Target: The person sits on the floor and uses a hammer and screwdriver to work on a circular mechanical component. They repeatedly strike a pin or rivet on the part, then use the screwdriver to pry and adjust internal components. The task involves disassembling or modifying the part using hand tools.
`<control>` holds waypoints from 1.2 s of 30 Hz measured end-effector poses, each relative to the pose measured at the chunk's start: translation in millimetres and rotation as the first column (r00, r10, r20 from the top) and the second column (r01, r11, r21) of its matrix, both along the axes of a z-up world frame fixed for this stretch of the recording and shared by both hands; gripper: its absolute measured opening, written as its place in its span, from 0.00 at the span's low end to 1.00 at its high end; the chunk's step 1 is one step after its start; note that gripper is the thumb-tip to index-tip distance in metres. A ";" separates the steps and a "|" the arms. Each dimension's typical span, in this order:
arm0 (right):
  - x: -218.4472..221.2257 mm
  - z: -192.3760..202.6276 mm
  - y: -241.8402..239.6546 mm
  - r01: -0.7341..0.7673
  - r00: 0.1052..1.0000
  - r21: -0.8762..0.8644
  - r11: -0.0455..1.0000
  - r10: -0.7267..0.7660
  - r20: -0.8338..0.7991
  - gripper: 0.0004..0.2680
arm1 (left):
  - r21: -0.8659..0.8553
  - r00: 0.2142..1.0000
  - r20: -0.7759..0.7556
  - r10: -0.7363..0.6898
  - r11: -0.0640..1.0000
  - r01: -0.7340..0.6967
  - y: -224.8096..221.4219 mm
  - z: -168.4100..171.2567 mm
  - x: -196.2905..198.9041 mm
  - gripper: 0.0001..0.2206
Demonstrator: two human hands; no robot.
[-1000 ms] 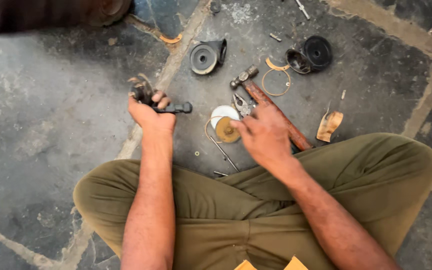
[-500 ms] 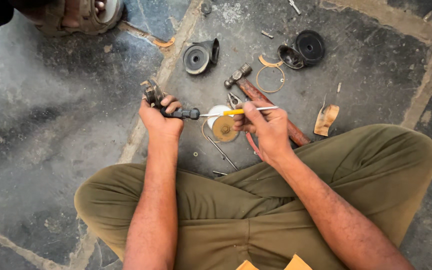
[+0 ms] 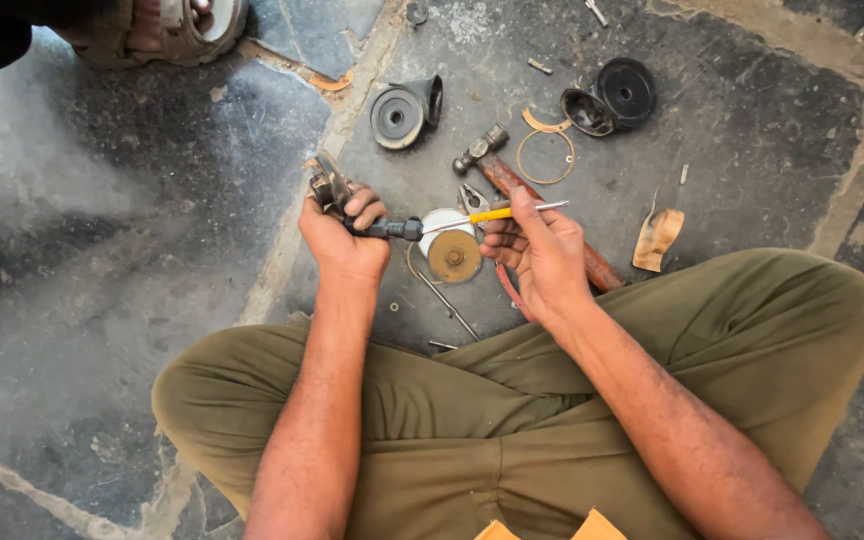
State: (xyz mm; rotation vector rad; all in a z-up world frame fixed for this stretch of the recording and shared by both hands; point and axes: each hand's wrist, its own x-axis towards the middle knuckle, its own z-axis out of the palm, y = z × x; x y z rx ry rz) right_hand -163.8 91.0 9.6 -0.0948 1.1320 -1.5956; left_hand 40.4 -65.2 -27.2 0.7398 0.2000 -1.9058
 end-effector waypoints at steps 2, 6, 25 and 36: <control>4.2 -2.0 0.8 0.003 0.998 -0.010 1.000 -0.004 -0.058 0.13 | 0.013 0.999 0.030 0.021 1.000 -0.022 1.7 1.8 -2.3 0.13; 28.1 -4.9 -0.3 0.058 0.985 -0.067 0.996 -0.068 -0.156 0.12 | 0.003 0.987 0.116 0.108 0.994 -0.110 9.9 1.8 -9.7 0.14; 3.0 2.7 -11.6 0.134 0.991 -0.059 0.989 -0.134 0.012 0.17 | -0.383 0.801 0.597 -0.034 0.866 0.321 27.8 29.4 -47.6 0.19; -25.5 52.1 18.1 -0.344 0.065 0.076 0.936 0.105 -0.992 0.13 | -0.102 -0.007 0.984 0.180 0.591 0.800 36.7 30.0 -50.1 0.26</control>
